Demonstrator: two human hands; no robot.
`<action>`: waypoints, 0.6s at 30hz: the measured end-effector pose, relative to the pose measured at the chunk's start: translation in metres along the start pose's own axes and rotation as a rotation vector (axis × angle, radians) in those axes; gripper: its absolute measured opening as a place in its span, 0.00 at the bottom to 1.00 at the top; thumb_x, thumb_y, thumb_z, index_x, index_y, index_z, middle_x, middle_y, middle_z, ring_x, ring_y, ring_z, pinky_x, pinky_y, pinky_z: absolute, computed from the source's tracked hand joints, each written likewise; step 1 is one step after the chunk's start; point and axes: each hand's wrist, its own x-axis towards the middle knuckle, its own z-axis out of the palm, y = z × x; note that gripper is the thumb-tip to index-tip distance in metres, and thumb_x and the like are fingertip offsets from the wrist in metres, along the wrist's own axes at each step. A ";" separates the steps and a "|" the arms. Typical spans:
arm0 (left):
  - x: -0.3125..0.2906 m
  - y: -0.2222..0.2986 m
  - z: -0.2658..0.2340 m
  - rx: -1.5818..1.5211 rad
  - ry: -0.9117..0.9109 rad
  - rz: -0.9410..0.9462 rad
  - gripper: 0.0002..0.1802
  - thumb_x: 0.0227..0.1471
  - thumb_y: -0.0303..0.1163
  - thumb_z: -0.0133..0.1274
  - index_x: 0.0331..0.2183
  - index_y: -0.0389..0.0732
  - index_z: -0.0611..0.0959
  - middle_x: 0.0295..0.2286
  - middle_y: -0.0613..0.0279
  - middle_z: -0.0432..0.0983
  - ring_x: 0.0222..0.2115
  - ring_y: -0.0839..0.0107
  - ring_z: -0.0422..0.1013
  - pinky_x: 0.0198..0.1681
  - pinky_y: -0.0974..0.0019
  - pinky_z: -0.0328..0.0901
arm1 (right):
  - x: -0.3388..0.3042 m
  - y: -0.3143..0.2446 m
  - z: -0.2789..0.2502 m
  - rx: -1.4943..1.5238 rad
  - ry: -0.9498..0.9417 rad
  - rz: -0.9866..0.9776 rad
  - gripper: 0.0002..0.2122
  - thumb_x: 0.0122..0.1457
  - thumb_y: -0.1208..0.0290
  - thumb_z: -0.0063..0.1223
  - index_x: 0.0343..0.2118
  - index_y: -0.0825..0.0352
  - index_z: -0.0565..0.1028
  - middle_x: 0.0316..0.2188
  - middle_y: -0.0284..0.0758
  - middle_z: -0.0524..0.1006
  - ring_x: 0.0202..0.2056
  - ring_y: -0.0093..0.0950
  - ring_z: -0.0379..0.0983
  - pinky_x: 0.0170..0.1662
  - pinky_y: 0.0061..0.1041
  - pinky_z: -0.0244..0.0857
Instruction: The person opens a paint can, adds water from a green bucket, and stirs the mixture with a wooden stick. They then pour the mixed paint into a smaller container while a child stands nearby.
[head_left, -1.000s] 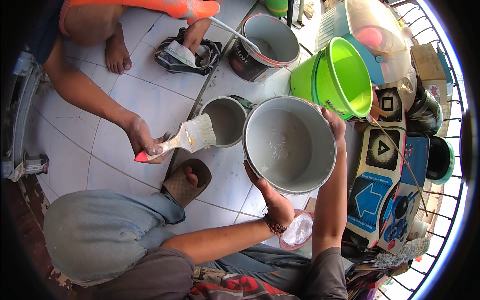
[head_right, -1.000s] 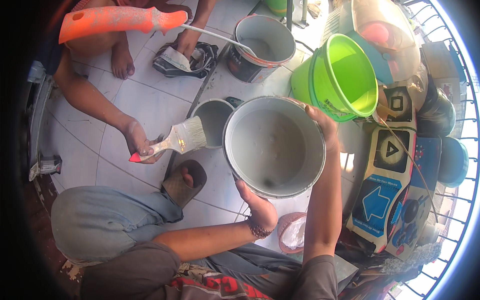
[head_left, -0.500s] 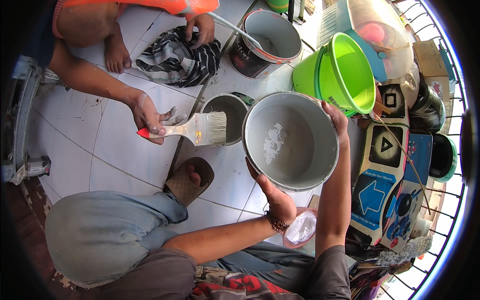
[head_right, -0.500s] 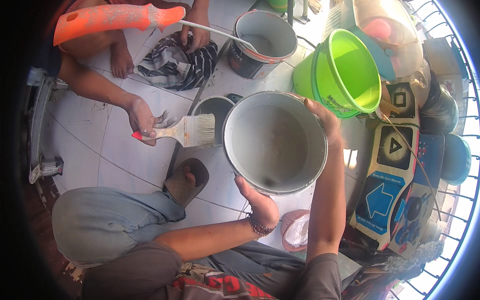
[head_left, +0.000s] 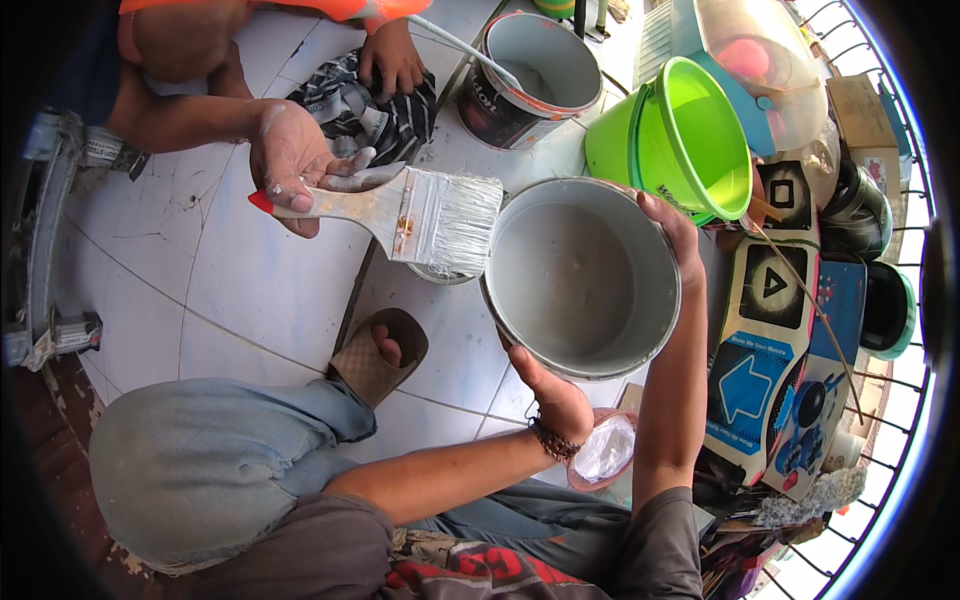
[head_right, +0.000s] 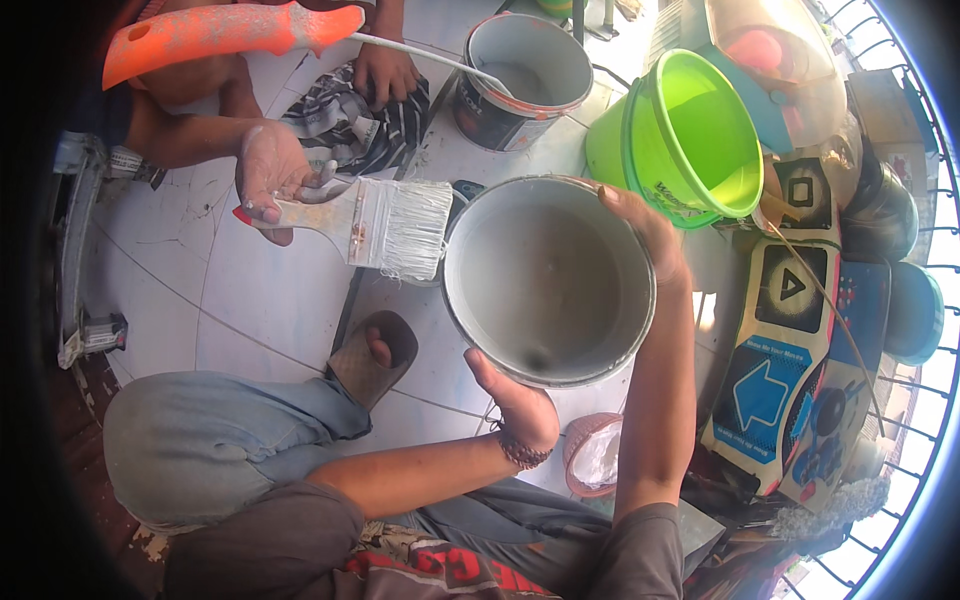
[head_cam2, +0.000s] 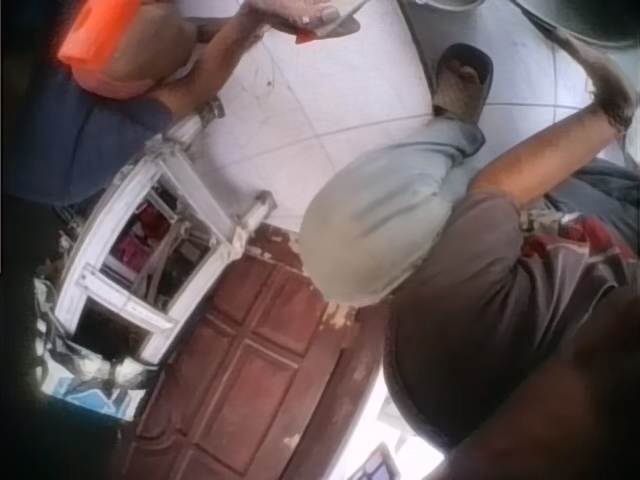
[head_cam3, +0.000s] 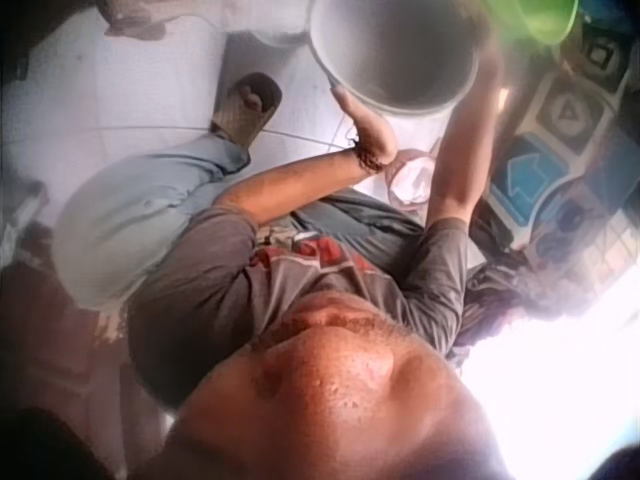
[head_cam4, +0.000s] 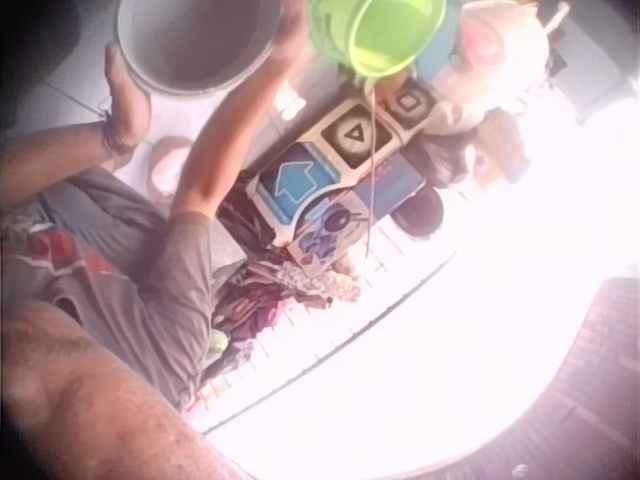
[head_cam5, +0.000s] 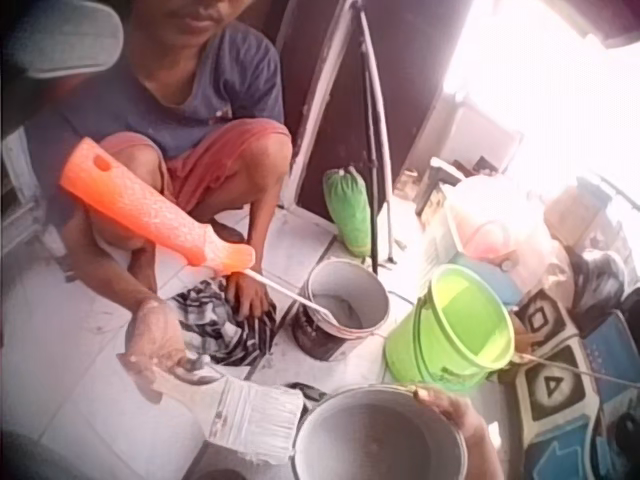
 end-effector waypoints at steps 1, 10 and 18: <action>-0.001 0.003 0.002 -0.030 0.003 -0.031 0.47 0.58 0.67 0.28 0.61 0.35 0.53 0.61 0.58 0.48 0.60 0.69 0.47 0.63 0.65 0.41 | 0.000 0.000 0.000 -0.009 0.009 -0.005 0.26 0.58 0.58 0.48 0.51 0.78 0.69 0.44 0.47 0.75 0.44 0.34 0.72 0.50 0.29 0.64; 0.007 -0.006 -0.007 0.015 -0.060 0.008 0.45 0.60 0.64 0.26 0.63 0.37 0.50 0.62 0.55 0.45 0.62 0.66 0.45 0.64 0.64 0.40 | -0.001 0.016 -0.022 0.104 0.028 -0.013 0.26 0.57 0.59 0.51 0.51 0.77 0.70 0.43 0.46 0.76 0.43 0.32 0.73 0.49 0.28 0.65; 0.003 -0.002 -0.003 0.056 -0.048 0.051 0.46 0.59 0.65 0.26 0.62 0.35 0.52 0.61 0.55 0.47 0.61 0.66 0.46 0.64 0.65 0.40 | 0.005 0.013 -0.024 0.049 0.030 0.023 0.21 0.59 0.62 0.50 0.48 0.74 0.74 0.40 0.43 0.78 0.40 0.29 0.74 0.46 0.25 0.66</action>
